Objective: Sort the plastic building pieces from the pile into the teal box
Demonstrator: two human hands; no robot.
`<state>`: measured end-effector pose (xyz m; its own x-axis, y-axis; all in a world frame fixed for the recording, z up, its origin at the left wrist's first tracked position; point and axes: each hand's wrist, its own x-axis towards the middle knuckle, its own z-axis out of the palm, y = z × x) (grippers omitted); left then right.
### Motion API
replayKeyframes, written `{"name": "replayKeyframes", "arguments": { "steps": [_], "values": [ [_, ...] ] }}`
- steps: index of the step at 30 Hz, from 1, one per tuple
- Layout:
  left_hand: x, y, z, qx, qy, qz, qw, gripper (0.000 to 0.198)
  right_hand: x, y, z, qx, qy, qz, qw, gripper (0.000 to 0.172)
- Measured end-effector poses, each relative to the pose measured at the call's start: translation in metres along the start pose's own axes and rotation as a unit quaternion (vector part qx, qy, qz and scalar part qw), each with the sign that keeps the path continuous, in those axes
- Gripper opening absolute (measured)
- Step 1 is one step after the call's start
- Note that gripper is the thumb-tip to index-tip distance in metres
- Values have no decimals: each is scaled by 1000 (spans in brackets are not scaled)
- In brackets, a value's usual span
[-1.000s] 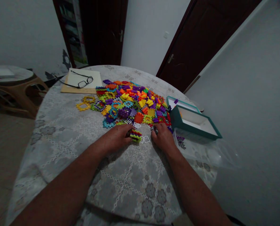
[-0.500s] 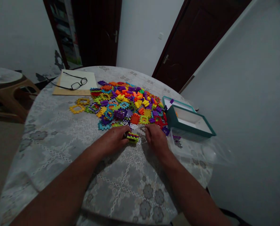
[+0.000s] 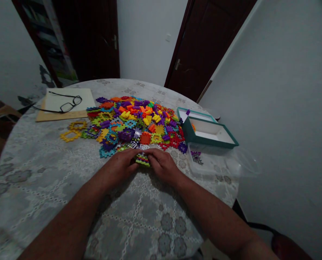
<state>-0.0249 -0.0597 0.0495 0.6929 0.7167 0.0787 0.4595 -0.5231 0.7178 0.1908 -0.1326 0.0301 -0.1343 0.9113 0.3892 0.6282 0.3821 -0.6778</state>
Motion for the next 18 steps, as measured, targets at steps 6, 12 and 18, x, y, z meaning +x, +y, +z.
{"name": "replayKeyframes", "arguments": {
  "steps": [6,12,18],
  "values": [
    [-1,3,-1,3,0,-11,1000,32,2,16,-10,-146,76,44,985,35],
    [0,3,-1,20,-2,-21,1000,33,0,34,-27,-335,69,157,927,28],
    [0,-1,3,7,-13,-7,1000,35,-3,13,-34,-226,-9,131,965,27]
  ]
}}
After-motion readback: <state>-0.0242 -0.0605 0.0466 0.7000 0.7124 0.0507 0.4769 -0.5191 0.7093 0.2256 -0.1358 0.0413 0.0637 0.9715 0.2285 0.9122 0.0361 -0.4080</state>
